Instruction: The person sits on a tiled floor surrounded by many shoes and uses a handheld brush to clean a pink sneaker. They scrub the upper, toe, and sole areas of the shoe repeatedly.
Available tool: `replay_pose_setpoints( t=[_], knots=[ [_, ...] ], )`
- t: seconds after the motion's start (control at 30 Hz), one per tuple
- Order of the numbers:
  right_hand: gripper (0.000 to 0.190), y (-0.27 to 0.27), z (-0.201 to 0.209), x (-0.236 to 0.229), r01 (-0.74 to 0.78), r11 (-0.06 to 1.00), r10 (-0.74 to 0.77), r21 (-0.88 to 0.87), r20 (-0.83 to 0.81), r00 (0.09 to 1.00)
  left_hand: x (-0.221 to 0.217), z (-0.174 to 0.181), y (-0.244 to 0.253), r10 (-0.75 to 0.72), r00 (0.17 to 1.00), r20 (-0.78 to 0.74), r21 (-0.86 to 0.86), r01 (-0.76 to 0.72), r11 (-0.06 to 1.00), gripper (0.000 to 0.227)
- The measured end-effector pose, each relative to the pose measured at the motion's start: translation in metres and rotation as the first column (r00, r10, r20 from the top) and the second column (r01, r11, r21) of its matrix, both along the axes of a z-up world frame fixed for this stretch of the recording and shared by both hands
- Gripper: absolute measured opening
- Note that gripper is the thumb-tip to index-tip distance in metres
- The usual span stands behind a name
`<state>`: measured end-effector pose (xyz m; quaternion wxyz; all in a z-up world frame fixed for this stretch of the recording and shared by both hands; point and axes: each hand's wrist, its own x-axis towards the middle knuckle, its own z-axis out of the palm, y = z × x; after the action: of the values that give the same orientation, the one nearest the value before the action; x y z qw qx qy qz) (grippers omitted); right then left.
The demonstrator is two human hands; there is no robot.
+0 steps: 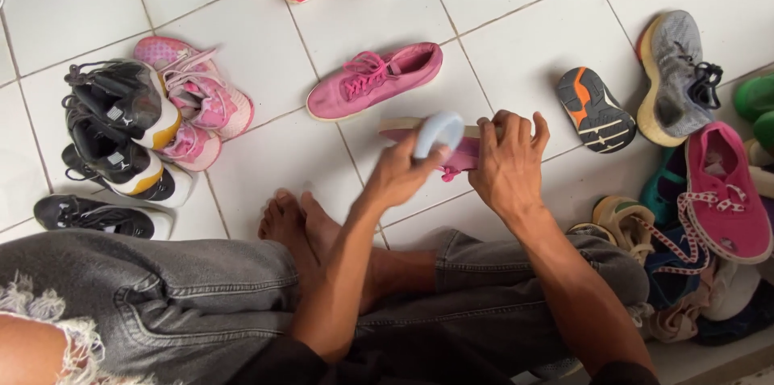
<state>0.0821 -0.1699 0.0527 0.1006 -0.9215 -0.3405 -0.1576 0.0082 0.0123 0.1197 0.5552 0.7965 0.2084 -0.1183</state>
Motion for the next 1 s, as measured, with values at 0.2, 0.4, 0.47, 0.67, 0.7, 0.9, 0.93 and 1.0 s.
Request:
replay_pose_setpoints(
  t=[0.2, 0.4, 0.47, 0.67, 0.7, 0.9, 0.93, 1.0],
  knots=[
    [0.069, -0.003, 0.016, 0.004, 0.135, 0.990, -0.117, 0.045, -0.283, 0.952, -0.002, -0.039, 0.021, 0.181, 0.977, -0.114, 0.135, -0.165, 0.977, 0.078],
    [0.066, -0.011, 0.009, 0.010, 0.217, 0.976, -0.192, 0.012, -0.427, 0.884, -0.009, 0.025, -0.022, -0.143, 0.989, 0.049, 0.001, 0.143, 0.990, 0.051],
    [0.064, -0.013, 0.006, 0.016, 0.226, 0.974, -0.189, 0.027, -0.459, 0.868, -0.002, -0.034, -0.009, -0.057, 0.998, 0.016, 0.061, 0.056, 0.997, 0.055],
    [0.057, -0.021, -0.017, 0.034, 0.237, 0.971, -0.198, -0.006, -0.569, 0.798, -0.007, -0.036, -0.007, 0.018, 1.000, 0.008, -0.015, -0.018, 1.000, 0.064],
    [0.052, -0.027, -0.028, 0.038, 0.237, 0.971, -0.197, -0.003, -0.571, 0.797, -0.007, -0.027, -0.013, -0.047, 0.998, 0.041, -0.059, 0.049, 0.997, 0.064],
    [0.040, -0.020, -0.011, 0.038, 0.269, 0.962, -0.223, -0.038, -0.678, 0.701, -0.006, -0.107, 0.013, 0.251, 0.967, -0.039, 0.064, -0.248, 0.967, 0.068],
    [0.040, -0.021, -0.010, 0.037, 0.261, 0.965, -0.217, -0.038, -0.678, 0.702, -0.009, -0.107, 0.008, 0.258, 0.965, -0.039, 0.065, -0.255, 0.965, 0.068],
    [0.036, -0.024, -0.008, 0.036, 0.262, 0.961, -0.241, -0.086, -0.721, 0.650, -0.012, -0.107, -0.003, 0.112, 0.993, 0.031, -0.047, -0.110, 0.993, 0.068]
  ],
)
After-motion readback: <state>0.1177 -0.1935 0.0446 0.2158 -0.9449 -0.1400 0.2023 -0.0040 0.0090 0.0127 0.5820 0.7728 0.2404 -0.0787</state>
